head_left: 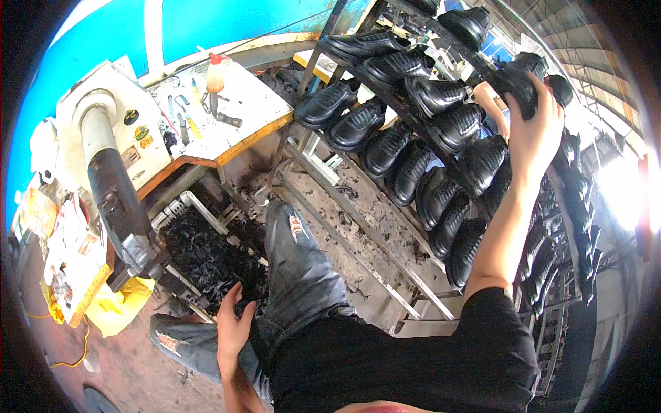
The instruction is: Trim the edges of shoes using an industrial machine.
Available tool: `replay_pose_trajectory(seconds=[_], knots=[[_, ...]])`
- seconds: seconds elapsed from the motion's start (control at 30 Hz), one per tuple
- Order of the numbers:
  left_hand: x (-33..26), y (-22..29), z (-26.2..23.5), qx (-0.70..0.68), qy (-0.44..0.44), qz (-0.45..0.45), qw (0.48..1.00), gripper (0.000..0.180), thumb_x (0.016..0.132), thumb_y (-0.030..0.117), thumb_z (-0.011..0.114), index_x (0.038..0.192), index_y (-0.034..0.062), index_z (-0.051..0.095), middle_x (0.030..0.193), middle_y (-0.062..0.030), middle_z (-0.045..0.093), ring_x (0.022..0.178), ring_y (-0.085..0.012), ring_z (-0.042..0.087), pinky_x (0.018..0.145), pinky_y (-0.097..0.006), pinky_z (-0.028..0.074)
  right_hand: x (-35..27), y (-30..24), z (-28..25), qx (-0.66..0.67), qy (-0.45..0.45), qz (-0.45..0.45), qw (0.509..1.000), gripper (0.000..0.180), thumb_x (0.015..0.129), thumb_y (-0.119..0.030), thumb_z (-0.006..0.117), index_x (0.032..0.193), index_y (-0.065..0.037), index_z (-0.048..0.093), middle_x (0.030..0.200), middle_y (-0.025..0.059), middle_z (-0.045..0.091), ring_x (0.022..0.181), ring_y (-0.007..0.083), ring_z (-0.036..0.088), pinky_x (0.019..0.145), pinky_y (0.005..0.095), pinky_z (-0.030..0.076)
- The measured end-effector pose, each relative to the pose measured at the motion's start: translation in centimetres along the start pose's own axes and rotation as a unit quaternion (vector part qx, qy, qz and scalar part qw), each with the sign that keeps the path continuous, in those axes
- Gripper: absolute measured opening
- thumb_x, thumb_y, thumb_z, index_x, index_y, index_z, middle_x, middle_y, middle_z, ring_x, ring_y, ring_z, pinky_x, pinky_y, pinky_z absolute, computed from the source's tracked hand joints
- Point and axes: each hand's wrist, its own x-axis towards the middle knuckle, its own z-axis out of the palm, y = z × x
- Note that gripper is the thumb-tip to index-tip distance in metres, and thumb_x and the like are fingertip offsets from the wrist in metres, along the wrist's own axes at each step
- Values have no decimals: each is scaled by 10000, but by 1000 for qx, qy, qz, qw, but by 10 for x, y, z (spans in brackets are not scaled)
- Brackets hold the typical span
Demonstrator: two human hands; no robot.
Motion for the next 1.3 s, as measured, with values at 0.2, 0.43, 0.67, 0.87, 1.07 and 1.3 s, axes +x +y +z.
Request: replay_pose_trajectory(seconds=[0.2,0.43,0.67,0.87,1.07,1.3], knots=[[19,34,7,-14,-38,33,999,527,896,56,679,1388,-31,510,1304,-134,631,1176,-229,586,1033,-341,439,-9,-2,5,81,97,33,991,484,811,-243,810,1241,-101,638,1134,111,671,1120,337,591,992,424,443],[15,30,17,-59,-49,3,997,540,877,63,711,1375,-31,525,1337,-159,618,1192,-251,606,1018,-349,459,-9,7,10,92,158,43,982,504,788,-254,829,1226,-86,643,1105,127,663,1043,329,610,959,418,451],[14,52,16,-106,-114,10,988,577,884,11,668,1427,-14,473,1400,-196,566,1284,-258,556,1051,-353,445,-129,-49,-68,398,51,-173,900,516,752,-195,798,1227,-103,619,1090,117,673,940,269,584,823,406,469],[6,53,17,-525,-35,-9,851,917,857,12,654,1602,91,125,1535,-173,393,1344,-301,486,1092,-416,423,-195,-165,-24,816,-194,158,521,739,756,-400,852,1306,-26,530,1191,151,634,1066,305,612,926,433,490],[-8,47,-12,-491,142,13,859,1008,768,-128,721,1589,65,171,1557,-133,352,1342,-236,465,1112,-399,398,-292,-229,30,818,-400,401,97,847,800,-301,853,1457,-8,405,1363,111,573,1254,267,562,1069,424,454],[-24,86,-35,-291,158,25,943,898,693,-109,839,1466,22,400,1415,-97,521,1248,-184,539,1037,-356,466,-320,-247,62,816,-392,419,67,903,742,-200,876,1480,-44,380,1419,139,511,1292,315,528,1092,440,439]])
